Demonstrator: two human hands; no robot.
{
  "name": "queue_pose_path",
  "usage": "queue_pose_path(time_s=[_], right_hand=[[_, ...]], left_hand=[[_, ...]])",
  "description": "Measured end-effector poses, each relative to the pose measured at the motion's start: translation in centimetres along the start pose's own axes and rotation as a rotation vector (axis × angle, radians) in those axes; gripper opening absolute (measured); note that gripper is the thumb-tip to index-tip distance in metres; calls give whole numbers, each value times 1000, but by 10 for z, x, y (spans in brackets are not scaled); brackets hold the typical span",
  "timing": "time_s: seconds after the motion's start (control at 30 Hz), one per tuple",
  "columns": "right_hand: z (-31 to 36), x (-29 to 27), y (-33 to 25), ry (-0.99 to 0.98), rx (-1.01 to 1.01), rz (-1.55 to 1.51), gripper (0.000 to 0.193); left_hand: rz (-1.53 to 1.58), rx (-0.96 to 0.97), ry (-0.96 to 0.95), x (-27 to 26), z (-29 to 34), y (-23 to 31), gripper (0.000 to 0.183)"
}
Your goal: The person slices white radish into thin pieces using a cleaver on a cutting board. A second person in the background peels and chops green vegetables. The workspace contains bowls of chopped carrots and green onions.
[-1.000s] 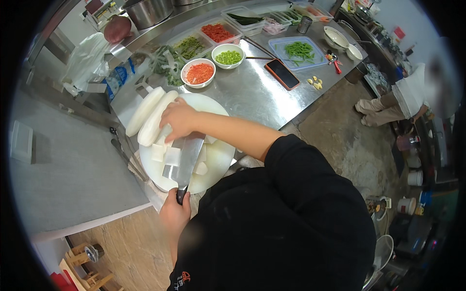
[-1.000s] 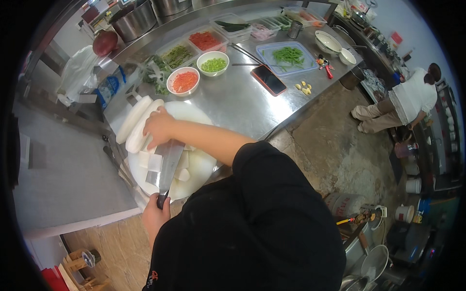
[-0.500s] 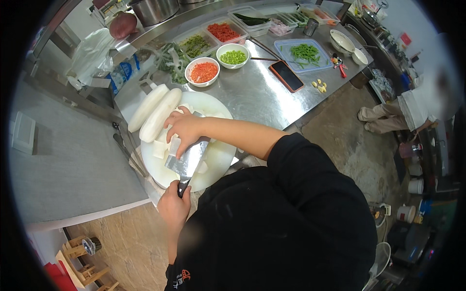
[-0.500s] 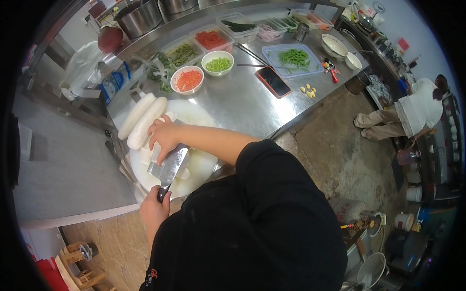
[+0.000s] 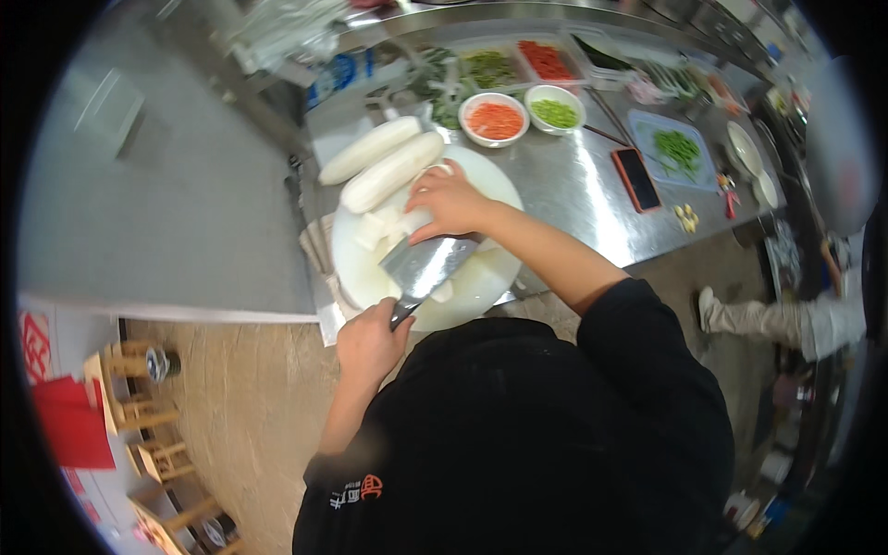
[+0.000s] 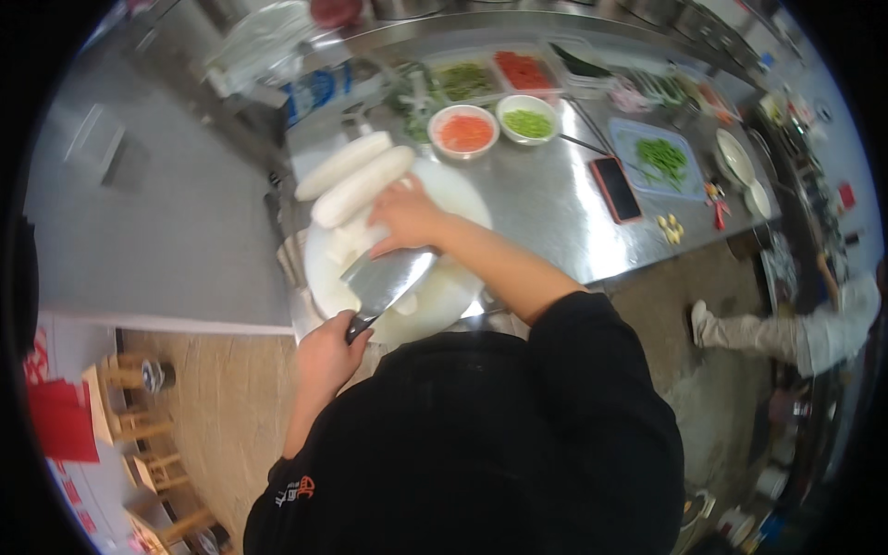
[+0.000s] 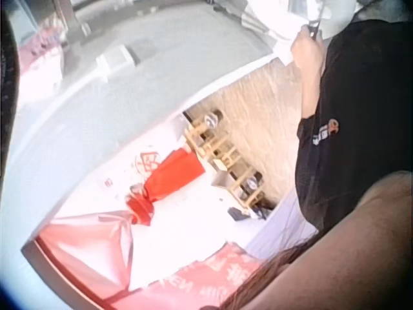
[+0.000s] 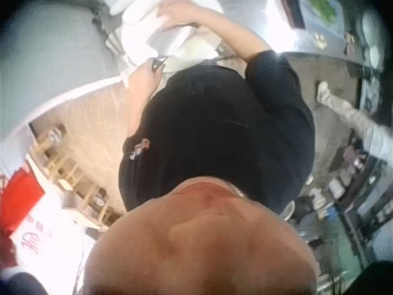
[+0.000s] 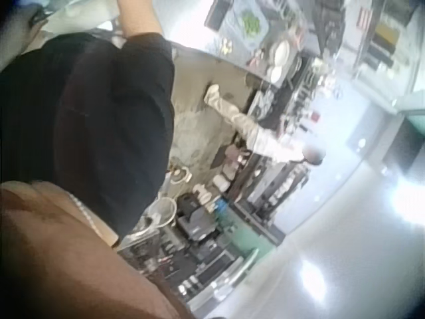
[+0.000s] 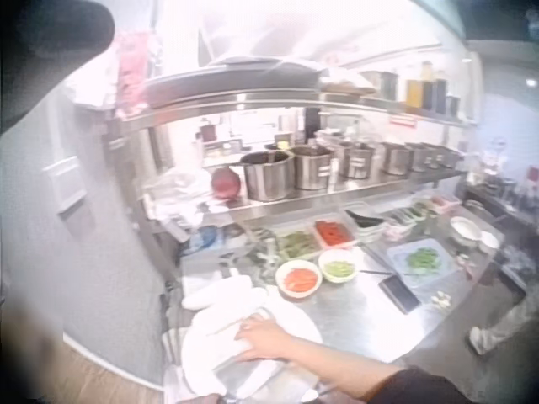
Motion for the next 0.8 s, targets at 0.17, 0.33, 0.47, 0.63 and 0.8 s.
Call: queue_pose_path(time_s=[0.17, 0.33, 0.47, 0.63, 0.8], right_hand=[[-12, 9, 14, -50, 75, 4, 48], [-35, 3, 31, -230, 279, 29, 43], [-38, -3, 62, 8, 308, -31, 44], [9, -30, 98, 196, 432, -333, 44], [84, 20, 77, 558, 537, -50, 58]], left_hand=[[3, 9, 37, 6, 6, -6, 30], [45, -66, -24, 0, 18, -9, 31], [198, -155, -18, -5, 34, -18, 32], [826, -270, -7, 18, 67, -56, 25], [1587, -416, 11, 47, 87, -53, 17]])
Point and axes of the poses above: each hand's wrist, its own z-axis away from the middle knuckle, its own x-axis out of the palm, y = z × x, the point moved 2 cm from there along -z, towards the middle knuckle, and after that the axes turned 8 degrees about -y, right-handed, at the moved point
